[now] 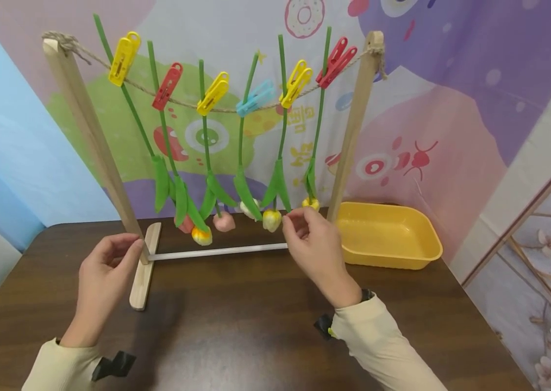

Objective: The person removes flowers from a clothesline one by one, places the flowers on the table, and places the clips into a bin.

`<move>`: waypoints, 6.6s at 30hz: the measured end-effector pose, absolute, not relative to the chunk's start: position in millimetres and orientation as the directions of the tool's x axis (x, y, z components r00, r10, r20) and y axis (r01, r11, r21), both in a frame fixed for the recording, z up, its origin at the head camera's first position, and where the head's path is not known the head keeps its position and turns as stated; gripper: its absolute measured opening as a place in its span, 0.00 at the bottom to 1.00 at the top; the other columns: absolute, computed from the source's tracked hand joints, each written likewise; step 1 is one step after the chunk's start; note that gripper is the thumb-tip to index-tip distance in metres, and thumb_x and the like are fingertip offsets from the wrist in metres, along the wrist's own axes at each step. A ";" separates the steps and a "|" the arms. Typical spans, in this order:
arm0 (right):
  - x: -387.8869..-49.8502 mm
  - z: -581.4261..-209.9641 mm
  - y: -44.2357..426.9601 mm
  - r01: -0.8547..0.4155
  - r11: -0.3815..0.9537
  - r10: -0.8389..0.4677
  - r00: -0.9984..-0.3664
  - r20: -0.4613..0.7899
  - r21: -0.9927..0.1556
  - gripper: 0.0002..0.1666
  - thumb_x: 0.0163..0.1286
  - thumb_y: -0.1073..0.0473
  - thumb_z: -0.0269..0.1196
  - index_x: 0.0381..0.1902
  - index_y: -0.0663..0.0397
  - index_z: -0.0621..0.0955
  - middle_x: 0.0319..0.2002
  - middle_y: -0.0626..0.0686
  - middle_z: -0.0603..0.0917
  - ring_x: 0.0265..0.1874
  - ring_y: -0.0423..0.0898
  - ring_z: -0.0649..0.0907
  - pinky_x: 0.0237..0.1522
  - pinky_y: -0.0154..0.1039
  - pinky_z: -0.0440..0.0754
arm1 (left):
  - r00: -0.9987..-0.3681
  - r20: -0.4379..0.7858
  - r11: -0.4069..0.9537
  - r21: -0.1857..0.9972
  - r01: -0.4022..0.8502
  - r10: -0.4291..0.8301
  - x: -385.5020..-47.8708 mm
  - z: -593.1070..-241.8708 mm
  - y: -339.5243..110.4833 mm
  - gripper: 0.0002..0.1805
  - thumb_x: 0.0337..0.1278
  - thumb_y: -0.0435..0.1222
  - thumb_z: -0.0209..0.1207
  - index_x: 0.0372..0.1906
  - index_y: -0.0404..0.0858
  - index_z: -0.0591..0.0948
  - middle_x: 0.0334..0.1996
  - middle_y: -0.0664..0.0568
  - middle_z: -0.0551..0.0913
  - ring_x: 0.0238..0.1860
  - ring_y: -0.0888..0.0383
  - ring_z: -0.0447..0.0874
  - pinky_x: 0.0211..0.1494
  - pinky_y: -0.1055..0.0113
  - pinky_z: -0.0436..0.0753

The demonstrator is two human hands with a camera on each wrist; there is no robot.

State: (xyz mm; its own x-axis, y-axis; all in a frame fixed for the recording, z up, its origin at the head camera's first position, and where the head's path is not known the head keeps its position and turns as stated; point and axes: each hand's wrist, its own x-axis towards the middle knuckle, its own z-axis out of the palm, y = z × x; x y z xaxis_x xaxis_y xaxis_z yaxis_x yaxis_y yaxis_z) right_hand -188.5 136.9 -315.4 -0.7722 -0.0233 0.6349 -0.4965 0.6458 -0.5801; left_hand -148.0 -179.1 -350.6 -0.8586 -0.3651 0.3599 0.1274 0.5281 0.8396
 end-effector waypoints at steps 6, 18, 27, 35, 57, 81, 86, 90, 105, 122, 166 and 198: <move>-188.2 -307.1 127.1 -0.525 0.627 -0.057 -0.768 0.638 -0.575 0.06 0.59 0.62 0.65 0.32 0.60 0.82 0.24 0.53 0.84 0.21 0.41 0.80 0.25 0.27 0.76 | -0.854 0.400 0.511 0.838 0.194 -0.332 -153.8 -335.3 -170.3 0.11 0.59 0.39 0.59 0.43 0.37 0.80 0.36 0.50 0.83 0.34 0.77 0.76 0.39 0.83 0.73; -193.2 -286.3 104.3 -0.606 0.532 -0.142 -0.752 0.644 -0.591 0.06 0.61 0.62 0.63 0.35 0.60 0.81 0.27 0.53 0.84 0.23 0.41 0.81 0.27 0.30 0.79 | -0.832 0.448 0.449 0.848 0.281 -0.326 -170.3 -305.1 -157.5 0.11 0.59 0.40 0.59 0.40 0.37 0.81 0.29 0.66 0.77 0.32 0.72 0.75 0.37 0.79 0.72; -195.8 -284.0 94.1 -0.639 0.483 -0.175 -0.741 0.649 -0.599 0.06 0.63 0.63 0.62 0.35 0.61 0.80 0.26 0.53 0.83 0.22 0.40 0.80 0.26 0.30 0.79 | -0.834 0.453 0.436 0.850 0.296 -0.316 -174.0 -297.9 -153.0 0.13 0.60 0.41 0.59 0.41 0.35 0.80 0.32 0.58 0.78 0.34 0.70 0.75 0.39 0.79 0.72; -194.8 -273.0 83.0 -0.640 0.482 -0.204 -0.747 0.633 -0.599 0.06 0.64 0.62 0.61 0.36 0.60 0.80 0.27 0.52 0.84 0.23 0.40 0.80 0.29 0.32 0.79 | -0.830 0.461 0.414 0.853 0.317 -0.315 -178.1 -290.3 -152.3 0.14 0.61 0.42 0.58 0.42 0.34 0.79 0.33 0.60 0.77 0.36 0.70 0.75 0.41 0.77 0.73; -203.8 -220.3 35.8 -0.705 0.355 -0.278 -0.707 0.650 -0.614 0.08 0.65 0.59 0.60 0.38 0.58 0.80 0.26 0.51 0.84 0.22 0.39 0.80 0.29 0.32 0.78 | -0.810 0.496 0.382 0.846 0.371 -0.312 -197.0 -267.8 -150.4 0.17 0.61 0.41 0.57 0.46 0.32 0.75 0.40 0.55 0.78 0.41 0.69 0.76 0.47 0.75 0.74; -208.9 -148.0 2.6 -0.740 0.297 -0.244 -0.670 0.701 -0.604 0.10 0.66 0.59 0.58 0.41 0.60 0.78 0.26 0.51 0.82 0.22 0.37 0.78 0.27 0.29 0.74 | -0.815 0.520 0.359 0.834 0.419 -0.257 -209.5 -238.2 -142.6 0.21 0.63 0.42 0.54 0.57 0.36 0.69 0.51 0.49 0.77 0.52 0.58 0.76 0.53 0.68 0.72; -211.6 -135.8 -2.0 -0.694 0.302 -0.221 -0.718 0.660 -0.654 0.12 0.66 0.59 0.58 0.45 0.58 0.78 0.29 0.51 0.82 0.25 0.37 0.79 0.32 0.29 0.76 | -0.807 0.531 0.363 0.828 0.428 -0.260 -214.4 -236.5 -141.5 0.21 0.64 0.42 0.53 0.57 0.35 0.70 0.52 0.47 0.76 0.51 0.57 0.76 0.53 0.67 0.72; -213.2 -129.0 -3.8 -0.667 0.303 -0.216 -0.743 0.633 -0.680 0.12 0.67 0.58 0.58 0.46 0.57 0.77 0.31 0.52 0.83 0.26 0.37 0.80 0.33 0.29 0.76 | -0.810 0.524 0.357 0.833 0.423 -0.263 -216.7 -234.0 -140.4 0.20 0.64 0.42 0.52 0.56 0.35 0.70 0.51 0.47 0.76 0.50 0.58 0.76 0.52 0.68 0.73; -220.6 -111.6 -7.8 -0.605 0.357 -0.189 -0.793 0.579 -0.712 0.15 0.66 0.55 0.59 0.49 0.52 0.76 0.32 0.49 0.82 0.29 0.38 0.81 0.32 0.30 0.76 | -0.796 0.533 0.338 0.834 0.436 -0.287 -224.5 -230.5 -135.6 0.18 0.66 0.40 0.51 0.54 0.33 0.72 0.43 0.51 0.78 0.40 0.68 0.74 0.44 0.75 0.72; -231.3 -94.3 -12.2 -0.484 0.428 -0.276 -0.874 0.400 -0.763 0.29 0.68 0.49 0.57 0.64 0.50 0.68 0.33 0.47 0.83 0.30 0.41 0.82 0.27 0.32 0.71 | -0.771 0.576 0.264 0.815 0.516 -0.272 -228.3 -227.2 -134.2 0.13 0.66 0.36 0.51 0.50 0.31 0.73 0.32 0.66 0.78 0.30 0.69 0.76 0.34 0.76 0.73; -233.8 -96.0 -9.0 -0.476 0.376 -0.293 -0.875 0.385 -0.795 0.17 0.69 0.53 0.57 0.52 0.52 0.77 0.30 0.49 0.82 0.29 0.43 0.83 0.30 0.32 0.80 | -0.747 0.622 0.189 0.783 0.593 -0.234 -226.9 -217.2 -128.2 0.12 0.72 0.38 0.40 0.45 0.36 0.71 0.25 0.60 0.72 0.23 0.65 0.71 0.31 0.72 0.73; -231.2 -99.6 -5.4 -0.491 0.140 -0.203 -0.864 0.461 -0.860 0.08 0.66 0.61 0.60 0.39 0.61 0.78 0.27 0.54 0.82 0.26 0.46 0.83 0.31 0.34 0.81 | -0.795 0.562 0.416 0.794 0.443 -0.228 -217.0 -209.5 -132.1 0.16 0.73 0.45 0.36 0.40 0.38 0.68 0.27 0.62 0.71 0.29 0.64 0.70 0.36 0.71 0.67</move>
State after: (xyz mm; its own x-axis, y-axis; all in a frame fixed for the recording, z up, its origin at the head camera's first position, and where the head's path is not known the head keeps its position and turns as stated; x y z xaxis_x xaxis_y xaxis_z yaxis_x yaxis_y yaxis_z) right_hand -231.2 -5.4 -99.6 -0.8639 -0.2033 0.4609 -0.4915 0.1395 -0.8596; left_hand -217.0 -132.1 -209.5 -0.7948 -0.2280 0.5624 0.4427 0.4159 0.7944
